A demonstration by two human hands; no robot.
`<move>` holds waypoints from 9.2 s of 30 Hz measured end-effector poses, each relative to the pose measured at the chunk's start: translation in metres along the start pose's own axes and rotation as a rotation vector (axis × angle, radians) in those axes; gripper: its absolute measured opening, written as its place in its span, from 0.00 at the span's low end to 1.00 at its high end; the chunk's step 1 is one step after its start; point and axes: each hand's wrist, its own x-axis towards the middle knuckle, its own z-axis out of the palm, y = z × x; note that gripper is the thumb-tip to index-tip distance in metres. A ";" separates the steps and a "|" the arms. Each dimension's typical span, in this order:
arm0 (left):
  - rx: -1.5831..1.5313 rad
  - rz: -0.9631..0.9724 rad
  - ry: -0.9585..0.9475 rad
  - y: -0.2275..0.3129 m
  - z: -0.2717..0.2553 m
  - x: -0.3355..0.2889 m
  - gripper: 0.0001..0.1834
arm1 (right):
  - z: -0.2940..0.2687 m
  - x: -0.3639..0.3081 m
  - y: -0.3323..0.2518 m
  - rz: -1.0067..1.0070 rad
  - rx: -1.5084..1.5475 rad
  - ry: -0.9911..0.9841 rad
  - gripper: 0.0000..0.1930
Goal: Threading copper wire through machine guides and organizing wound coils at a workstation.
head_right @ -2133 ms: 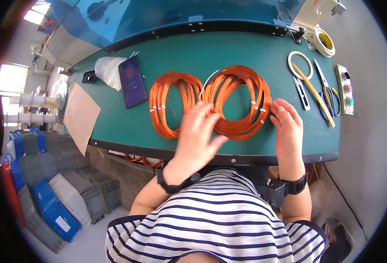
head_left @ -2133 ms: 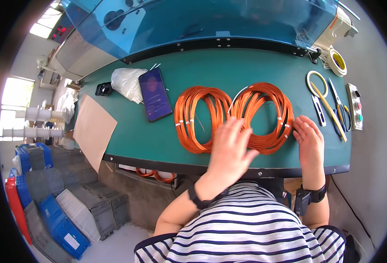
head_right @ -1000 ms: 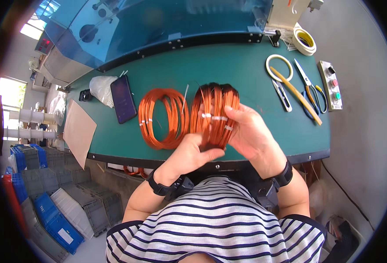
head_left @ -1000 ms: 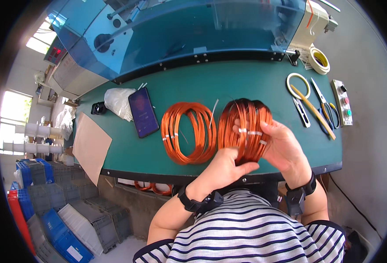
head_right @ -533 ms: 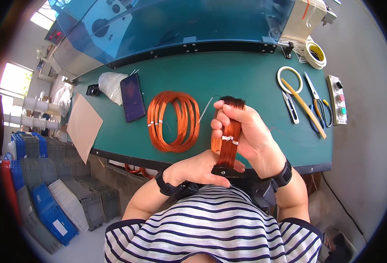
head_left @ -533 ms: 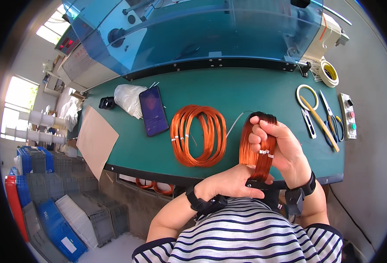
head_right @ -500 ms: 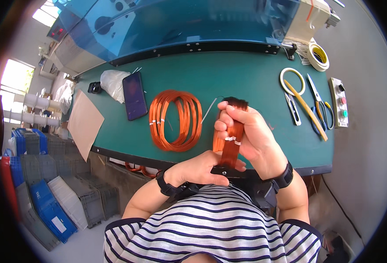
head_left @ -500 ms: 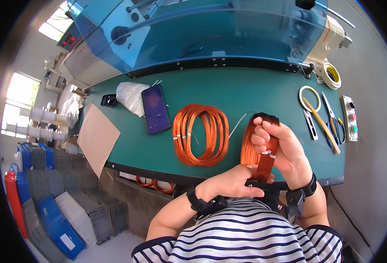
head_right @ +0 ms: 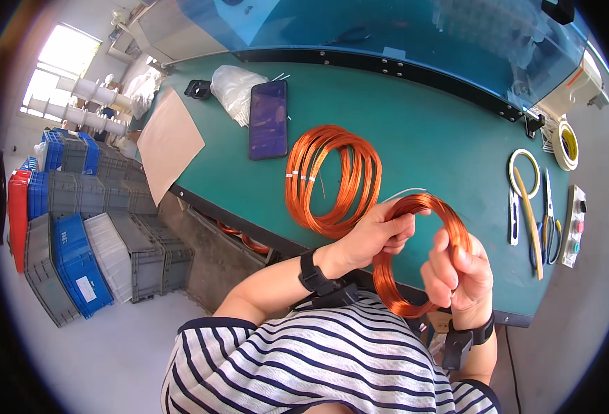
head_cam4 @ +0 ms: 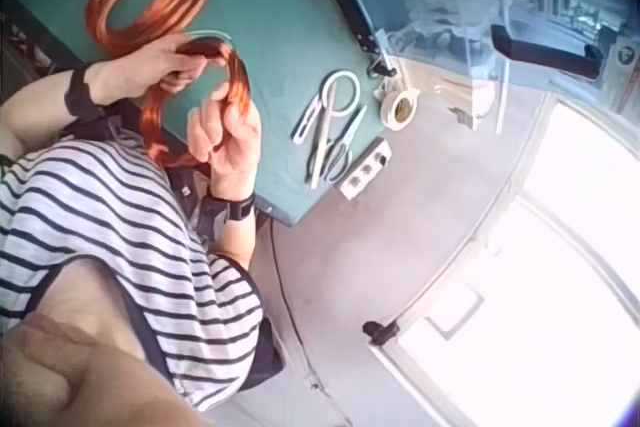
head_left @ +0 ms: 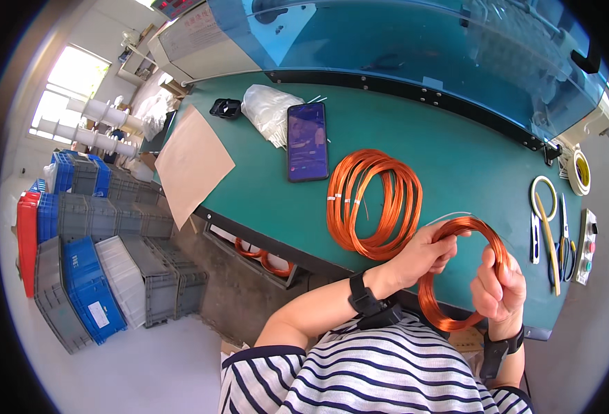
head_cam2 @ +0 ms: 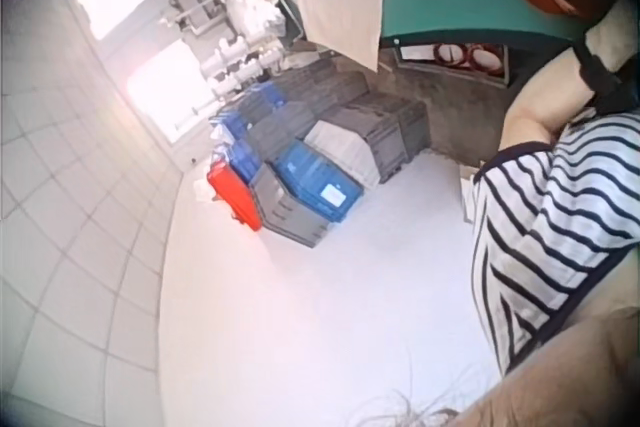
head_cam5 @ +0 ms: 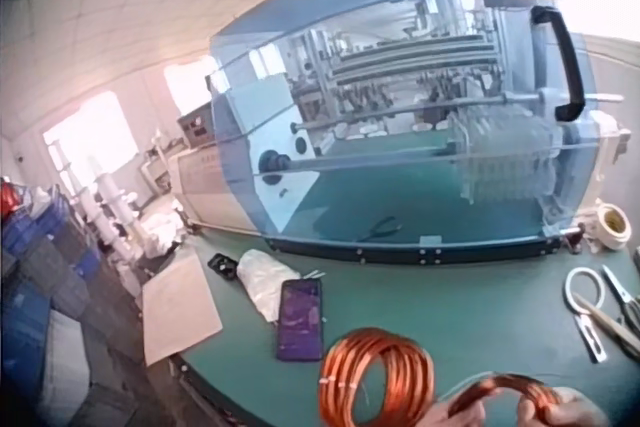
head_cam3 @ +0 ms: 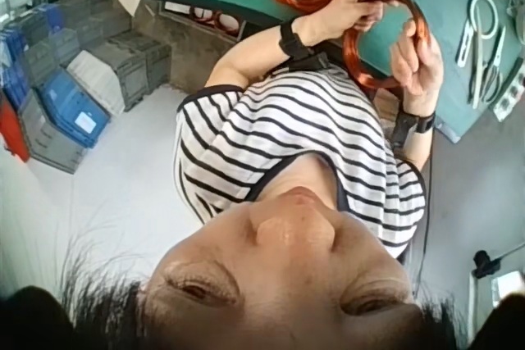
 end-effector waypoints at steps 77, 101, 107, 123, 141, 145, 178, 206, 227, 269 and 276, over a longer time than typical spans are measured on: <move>0.642 0.162 0.130 0.005 0.007 -0.042 0.14 | 0.019 0.043 -0.001 -0.080 -0.119 0.316 0.20; 0.692 0.223 0.096 -0.007 0.048 -0.038 0.18 | -0.015 0.057 -0.024 -0.288 -0.742 0.580 0.14; 0.687 0.324 0.101 -0.012 0.043 -0.029 0.17 | -0.028 0.050 -0.011 -0.378 -0.812 0.762 0.30; 0.742 0.219 0.097 -0.016 0.030 -0.024 0.19 | -0.022 0.056 -0.007 -0.191 -0.730 0.672 0.20; 0.244 0.337 0.308 -0.005 0.019 -0.030 0.21 | -0.003 0.100 -0.036 -0.317 -1.666 0.041 0.05; 0.002 0.322 0.326 -0.008 0.011 -0.027 0.20 | -0.027 0.107 -0.032 -0.391 -1.617 0.049 0.04; -0.026 0.404 0.472 -0.010 0.013 -0.028 0.16 | -0.074 0.105 -0.038 -0.486 -1.227 0.654 0.09; 2.162 0.785 0.300 0.098 -0.003 0.012 0.04 | -0.032 0.095 -0.035 -0.288 -1.641 0.303 0.07; 1.852 0.645 0.562 0.024 -0.002 -0.026 0.12 | -0.048 0.096 -0.044 -0.047 -1.102 0.384 0.11; 0.835 0.598 0.385 0.044 -0.021 -0.081 0.31 | 0.011 0.093 0.029 -0.013 -0.107 0.072 0.35; 1.279 0.260 0.106 0.046 -0.016 -0.052 0.20 | 0.007 0.077 0.018 -0.093 -0.066 0.135 0.31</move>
